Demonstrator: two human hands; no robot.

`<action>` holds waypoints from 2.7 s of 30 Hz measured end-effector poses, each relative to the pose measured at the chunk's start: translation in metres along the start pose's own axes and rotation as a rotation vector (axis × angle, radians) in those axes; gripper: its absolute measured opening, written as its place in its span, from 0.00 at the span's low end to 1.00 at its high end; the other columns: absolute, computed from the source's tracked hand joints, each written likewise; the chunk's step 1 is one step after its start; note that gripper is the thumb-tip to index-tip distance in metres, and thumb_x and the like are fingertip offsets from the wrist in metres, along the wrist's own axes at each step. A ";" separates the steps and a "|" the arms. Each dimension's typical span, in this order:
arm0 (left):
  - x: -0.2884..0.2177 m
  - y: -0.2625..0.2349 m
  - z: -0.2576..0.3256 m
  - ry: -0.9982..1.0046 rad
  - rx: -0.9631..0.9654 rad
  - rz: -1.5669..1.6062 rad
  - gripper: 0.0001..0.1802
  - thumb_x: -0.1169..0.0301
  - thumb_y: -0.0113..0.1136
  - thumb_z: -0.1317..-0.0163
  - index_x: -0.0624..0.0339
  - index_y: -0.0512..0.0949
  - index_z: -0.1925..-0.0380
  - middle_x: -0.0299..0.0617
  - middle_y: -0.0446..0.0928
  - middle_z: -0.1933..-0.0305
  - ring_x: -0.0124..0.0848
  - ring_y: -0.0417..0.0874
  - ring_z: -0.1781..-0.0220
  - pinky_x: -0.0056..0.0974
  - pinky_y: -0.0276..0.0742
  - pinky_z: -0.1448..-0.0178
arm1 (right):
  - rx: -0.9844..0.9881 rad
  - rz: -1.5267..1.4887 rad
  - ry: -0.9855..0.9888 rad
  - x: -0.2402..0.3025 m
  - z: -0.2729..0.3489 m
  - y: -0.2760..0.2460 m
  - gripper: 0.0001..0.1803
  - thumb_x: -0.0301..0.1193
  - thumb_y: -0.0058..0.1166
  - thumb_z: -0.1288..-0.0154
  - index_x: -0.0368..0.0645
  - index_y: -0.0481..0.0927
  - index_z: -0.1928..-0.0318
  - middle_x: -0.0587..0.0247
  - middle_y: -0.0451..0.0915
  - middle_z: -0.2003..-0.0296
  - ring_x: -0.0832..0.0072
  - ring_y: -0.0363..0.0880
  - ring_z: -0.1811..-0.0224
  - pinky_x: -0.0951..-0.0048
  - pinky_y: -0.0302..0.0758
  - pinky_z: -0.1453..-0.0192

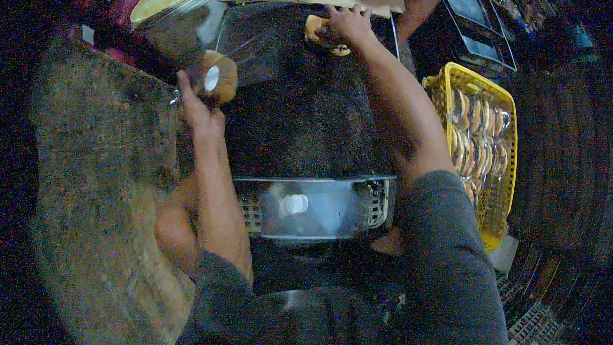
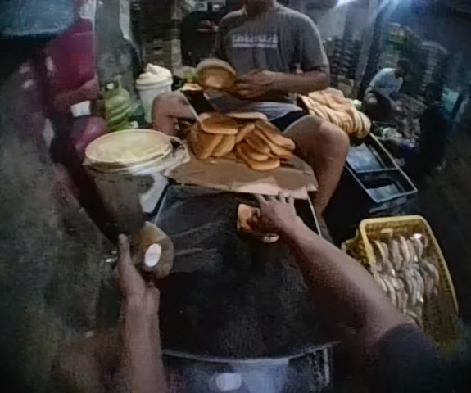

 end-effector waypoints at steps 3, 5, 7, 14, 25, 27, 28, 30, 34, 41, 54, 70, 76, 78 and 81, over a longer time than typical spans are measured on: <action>-0.013 -0.021 -0.005 0.022 0.022 -0.051 0.36 0.42 0.51 0.37 0.70 0.74 0.52 0.49 0.78 0.57 0.33 0.80 0.69 0.34 0.78 0.68 | 0.194 0.092 -0.022 0.026 -0.041 0.012 0.33 0.64 0.51 0.47 0.54 0.79 0.50 0.54 0.81 0.55 0.54 0.78 0.48 0.57 0.72 0.42; -0.018 -0.017 0.007 0.056 0.028 -0.058 0.37 0.41 0.49 0.36 0.70 0.73 0.51 0.50 0.77 0.54 0.36 0.81 0.64 0.37 0.80 0.62 | 0.189 0.120 0.024 0.045 -0.067 0.020 0.29 0.62 0.52 0.47 0.54 0.84 0.58 0.56 0.83 0.58 0.58 0.81 0.52 0.58 0.76 0.47; -0.011 -0.012 0.009 0.046 0.029 -0.116 0.39 0.39 0.45 0.35 0.71 0.73 0.50 0.52 0.76 0.51 0.40 0.80 0.57 0.40 0.79 0.54 | 0.089 -0.019 -0.100 0.042 -0.068 0.036 0.19 0.47 0.50 0.41 0.47 0.86 0.68 0.55 0.84 0.63 0.60 0.84 0.58 0.61 0.80 0.55; -0.002 -0.053 -0.021 0.053 -0.148 -0.110 0.45 0.36 0.36 0.34 0.75 0.68 0.44 0.57 0.69 0.40 0.45 0.73 0.40 0.45 0.68 0.36 | 0.266 0.066 -0.279 0.116 0.024 -0.034 0.17 0.30 0.52 0.40 0.47 0.76 0.49 0.55 0.82 0.59 0.55 0.82 0.56 0.57 0.79 0.55; 0.009 -0.044 0.005 0.037 0.152 -0.122 0.40 0.38 0.37 0.33 0.70 0.67 0.45 0.49 0.74 0.45 0.38 0.76 0.48 0.41 0.69 0.42 | -0.092 -0.707 0.192 -0.002 0.116 -0.028 0.22 0.41 0.59 0.41 0.44 0.78 0.49 0.50 0.82 0.57 0.54 0.78 0.49 0.61 0.73 0.44; 0.007 -0.037 0.012 0.093 0.163 -0.190 0.43 0.39 0.35 0.32 0.76 0.67 0.44 0.55 0.74 0.43 0.43 0.77 0.43 0.43 0.67 0.34 | -0.131 -0.826 0.175 -0.023 0.127 -0.057 0.23 0.42 0.60 0.41 0.42 0.79 0.50 0.49 0.83 0.59 0.58 0.82 0.56 0.66 0.76 0.51; 0.008 -0.036 0.009 0.127 0.173 -0.216 0.42 0.40 0.35 0.32 0.76 0.67 0.44 0.55 0.74 0.44 0.43 0.77 0.43 0.43 0.68 0.35 | -0.187 -0.844 0.116 -0.032 0.136 -0.072 0.27 0.41 0.61 0.41 0.40 0.76 0.45 0.51 0.83 0.59 0.60 0.82 0.57 0.67 0.76 0.50; 0.004 -0.036 0.013 0.176 0.111 -0.258 0.41 0.41 0.36 0.31 0.76 0.69 0.46 0.55 0.75 0.45 0.42 0.77 0.44 0.43 0.69 0.36 | -0.153 -1.052 0.241 -0.032 0.171 -0.116 0.29 0.41 0.59 0.41 0.39 0.72 0.42 0.53 0.81 0.57 0.62 0.80 0.53 0.68 0.74 0.47; -0.008 -0.021 0.046 0.160 -0.006 -0.547 0.37 0.43 0.37 0.30 0.73 0.71 0.48 0.56 0.76 0.47 0.42 0.78 0.45 0.43 0.71 0.39 | 0.032 -1.339 0.324 -0.052 0.227 -0.167 0.32 0.38 0.47 0.41 0.37 0.65 0.37 0.50 0.73 0.45 0.66 0.69 0.40 0.68 0.61 0.34; 0.026 -0.012 0.080 -0.153 0.629 -0.183 0.40 0.37 0.24 0.32 0.56 0.55 0.33 0.61 0.67 0.37 0.52 0.73 0.40 0.54 0.58 0.33 | 0.128 -1.435 0.260 -0.021 0.230 -0.155 0.30 0.39 0.53 0.39 0.41 0.67 0.37 0.56 0.74 0.48 0.69 0.72 0.44 0.72 0.67 0.40; 0.035 -0.028 0.128 -0.283 0.707 -0.132 0.43 0.35 0.22 0.35 0.56 0.52 0.31 0.63 0.64 0.38 0.52 0.77 0.45 0.53 0.75 0.42 | 0.161 -1.481 0.248 -0.015 0.257 -0.164 0.34 0.43 0.56 0.39 0.40 0.65 0.36 0.54 0.73 0.45 0.67 0.69 0.42 0.69 0.62 0.37; 0.063 -0.007 0.177 -0.483 0.831 0.129 0.35 0.45 0.47 0.34 0.47 0.55 0.32 0.49 0.69 0.39 0.43 0.76 0.43 0.51 0.76 0.44 | 0.054 -1.327 0.213 0.023 0.262 -0.167 0.39 0.42 0.63 0.41 0.38 0.61 0.36 0.47 0.79 0.56 0.67 0.79 0.53 0.68 0.72 0.46; 0.058 -0.006 0.192 -0.448 0.702 0.089 0.30 0.53 0.56 0.35 0.48 0.62 0.37 0.43 0.72 0.41 0.37 0.76 0.44 0.45 0.78 0.46 | -0.351 -1.155 0.204 0.046 0.270 -0.178 0.36 0.36 0.63 0.42 0.37 0.60 0.38 0.46 0.76 0.52 0.62 0.77 0.48 0.66 0.72 0.43; 0.051 -0.004 0.185 -0.482 0.628 0.228 0.29 0.48 0.53 0.35 0.47 0.64 0.38 0.41 0.72 0.42 0.34 0.77 0.46 0.43 0.78 0.46 | -0.683 -0.807 -0.098 0.071 0.289 -0.215 0.28 0.34 0.65 0.46 0.42 0.70 0.46 0.46 0.66 0.40 0.54 0.60 0.33 0.57 0.58 0.32; 0.028 0.000 0.180 -0.530 0.708 0.419 0.33 0.40 0.49 0.37 0.47 0.66 0.40 0.39 0.72 0.41 0.33 0.77 0.45 0.40 0.76 0.43 | -0.624 -0.510 -0.227 0.101 0.286 -0.212 0.12 0.29 0.64 0.48 0.41 0.78 0.63 0.53 0.66 0.39 0.48 0.56 0.32 0.47 0.53 0.29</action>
Point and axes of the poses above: each hand's wrist, its own z-axis away from the middle knuckle, its own y-axis out of the palm, x = y × z, the point moved 4 cm from there along -z, towards the middle knuckle
